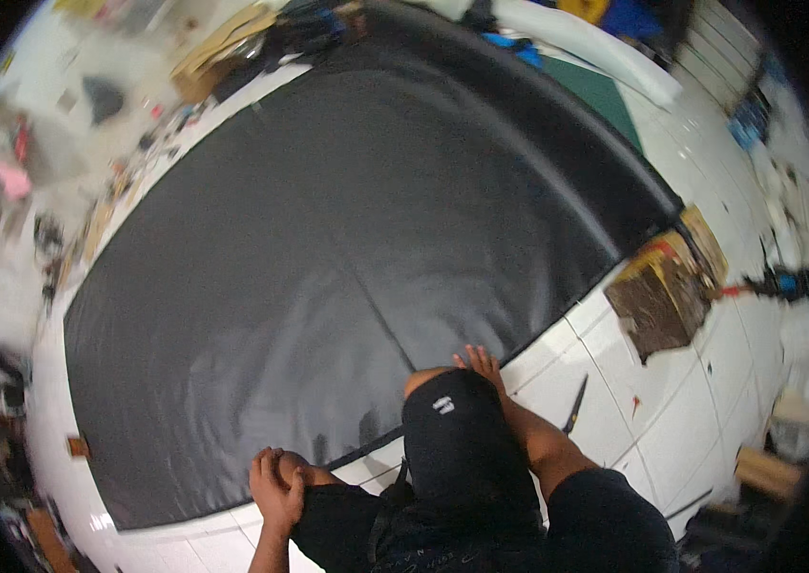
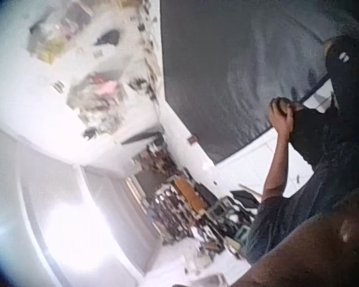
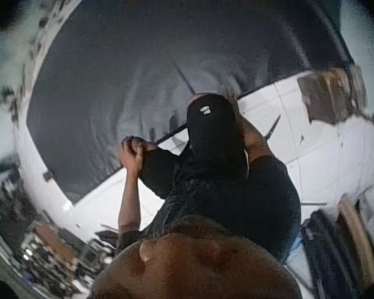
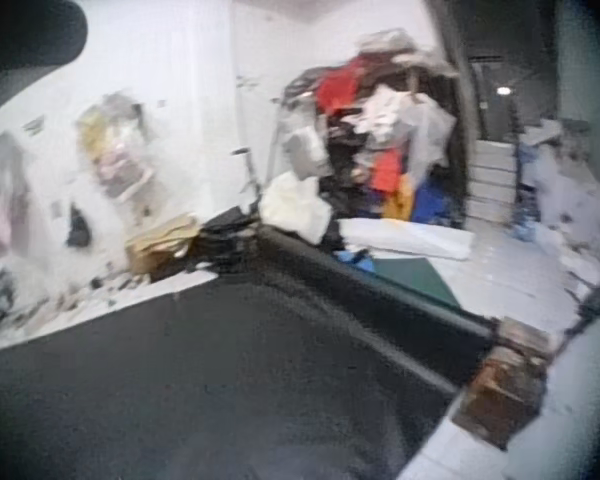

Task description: The person unrolls and lays out a large sheet of black fabric on the floor, aligns sections using a wooden pole, and cuts pieces from the sheet using scissors.

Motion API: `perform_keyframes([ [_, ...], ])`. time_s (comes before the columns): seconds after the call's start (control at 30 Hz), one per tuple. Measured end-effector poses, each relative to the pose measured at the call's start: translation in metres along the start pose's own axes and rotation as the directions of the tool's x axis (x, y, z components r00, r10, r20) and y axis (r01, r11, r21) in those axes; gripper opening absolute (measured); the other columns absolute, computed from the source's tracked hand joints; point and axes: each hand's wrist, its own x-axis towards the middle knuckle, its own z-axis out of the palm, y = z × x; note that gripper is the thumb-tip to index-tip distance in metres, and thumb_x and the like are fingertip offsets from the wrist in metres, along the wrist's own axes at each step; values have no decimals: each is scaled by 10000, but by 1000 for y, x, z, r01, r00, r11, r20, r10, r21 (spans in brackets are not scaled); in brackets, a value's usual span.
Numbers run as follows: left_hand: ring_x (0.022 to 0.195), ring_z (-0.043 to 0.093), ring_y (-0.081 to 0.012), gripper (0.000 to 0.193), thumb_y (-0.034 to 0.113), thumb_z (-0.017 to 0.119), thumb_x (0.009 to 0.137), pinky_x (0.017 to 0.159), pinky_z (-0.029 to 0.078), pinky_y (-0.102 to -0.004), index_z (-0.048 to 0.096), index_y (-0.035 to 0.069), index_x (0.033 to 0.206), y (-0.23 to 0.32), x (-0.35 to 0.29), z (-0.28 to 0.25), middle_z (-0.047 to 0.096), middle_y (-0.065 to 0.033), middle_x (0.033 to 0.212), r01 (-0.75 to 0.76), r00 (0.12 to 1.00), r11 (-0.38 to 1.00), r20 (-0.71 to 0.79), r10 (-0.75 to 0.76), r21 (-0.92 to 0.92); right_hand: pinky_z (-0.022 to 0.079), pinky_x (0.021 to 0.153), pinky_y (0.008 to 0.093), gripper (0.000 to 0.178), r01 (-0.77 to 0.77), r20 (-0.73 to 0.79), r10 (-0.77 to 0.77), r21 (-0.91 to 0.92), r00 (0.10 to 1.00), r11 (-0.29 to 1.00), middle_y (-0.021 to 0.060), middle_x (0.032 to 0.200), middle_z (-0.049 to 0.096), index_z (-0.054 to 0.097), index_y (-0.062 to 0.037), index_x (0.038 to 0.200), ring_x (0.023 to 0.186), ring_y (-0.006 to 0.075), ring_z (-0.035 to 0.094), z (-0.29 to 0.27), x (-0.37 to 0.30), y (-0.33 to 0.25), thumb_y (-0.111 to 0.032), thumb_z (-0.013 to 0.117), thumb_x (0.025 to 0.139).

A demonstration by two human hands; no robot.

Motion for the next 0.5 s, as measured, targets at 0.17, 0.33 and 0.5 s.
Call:
perform_keyframes([
  [0.17, 1130, 498, -386, 437, 310, 639, 766, 1020, 287, -570, 591, 31, 1098, 13, -3, -55, 535, -220, 1163, 55, 996, 990, 64, -64, 130, 302, 1057, 590, 618, -156, 182, 171, -97, 968, 983, 196, 1497, 313, 403, -182, 1441, 1374, 407, 311, 11, 26, -38, -350, 609, 884],
  [0.33, 1198, 464, -381, 433, 273, 645, 704, 1068, 196, -655, 615, 67, 1085, 66, -3, -80, 546, -181, 1184, -7, 960, 1000, 281, 9, -8, 461, 841, 474, 572, -618, 111, 628, 370, 770, 693, 269, 989, 649, 665, 40, 966, 962, 459, 595, -67, 88, 16, -466, 400, 988],
  [0.5, 1215, 457, -361, 417, 325, 623, 753, 1066, 185, -661, 632, 78, 1088, 93, -46, -131, 552, -167, 1188, 109, 920, 994, 380, -96, -11, 423, 954, 415, 722, -896, 404, 882, 443, 244, 45, 296, 1240, 570, 546, 159, 1190, 1132, 390, 563, -230, 176, 14, -518, 399, 984],
])
